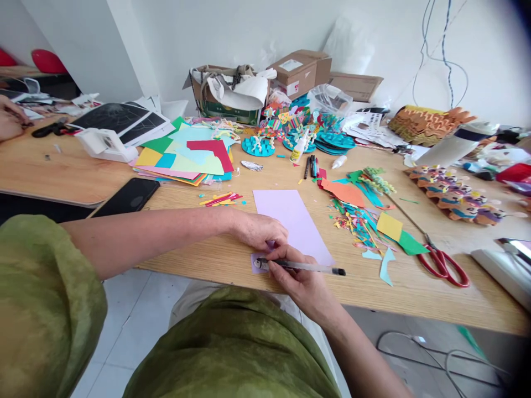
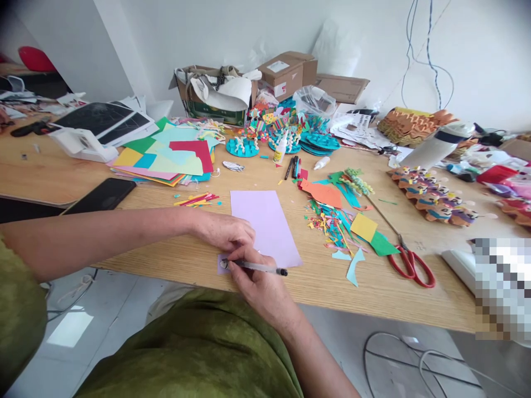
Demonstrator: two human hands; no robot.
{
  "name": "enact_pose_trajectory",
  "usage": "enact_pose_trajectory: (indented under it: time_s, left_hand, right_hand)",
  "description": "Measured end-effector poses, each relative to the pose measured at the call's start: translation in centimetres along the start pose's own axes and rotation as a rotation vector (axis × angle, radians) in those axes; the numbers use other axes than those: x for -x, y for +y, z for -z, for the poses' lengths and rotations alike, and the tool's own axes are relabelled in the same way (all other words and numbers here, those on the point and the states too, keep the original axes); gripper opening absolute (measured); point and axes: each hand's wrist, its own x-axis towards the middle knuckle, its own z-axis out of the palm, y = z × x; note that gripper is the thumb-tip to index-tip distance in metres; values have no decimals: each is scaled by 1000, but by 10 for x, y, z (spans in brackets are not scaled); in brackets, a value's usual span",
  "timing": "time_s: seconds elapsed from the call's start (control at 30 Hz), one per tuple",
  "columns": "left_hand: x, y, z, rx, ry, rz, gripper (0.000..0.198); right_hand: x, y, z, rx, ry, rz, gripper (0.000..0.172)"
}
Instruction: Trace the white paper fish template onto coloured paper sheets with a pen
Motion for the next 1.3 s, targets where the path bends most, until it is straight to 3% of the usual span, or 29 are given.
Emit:
enact_pose_trajectory:
  time_s: [0.43, 1.3]
  left_hand:
    - [3, -6, -3, -44, -41, 42, 22]
    - [1, 4, 3, -79, -87, 85, 20]
  right_hand:
    - [-1, 0, -2, 56, -21, 12, 7]
    - [-1, 1, -2, 132, -18, 66, 8]
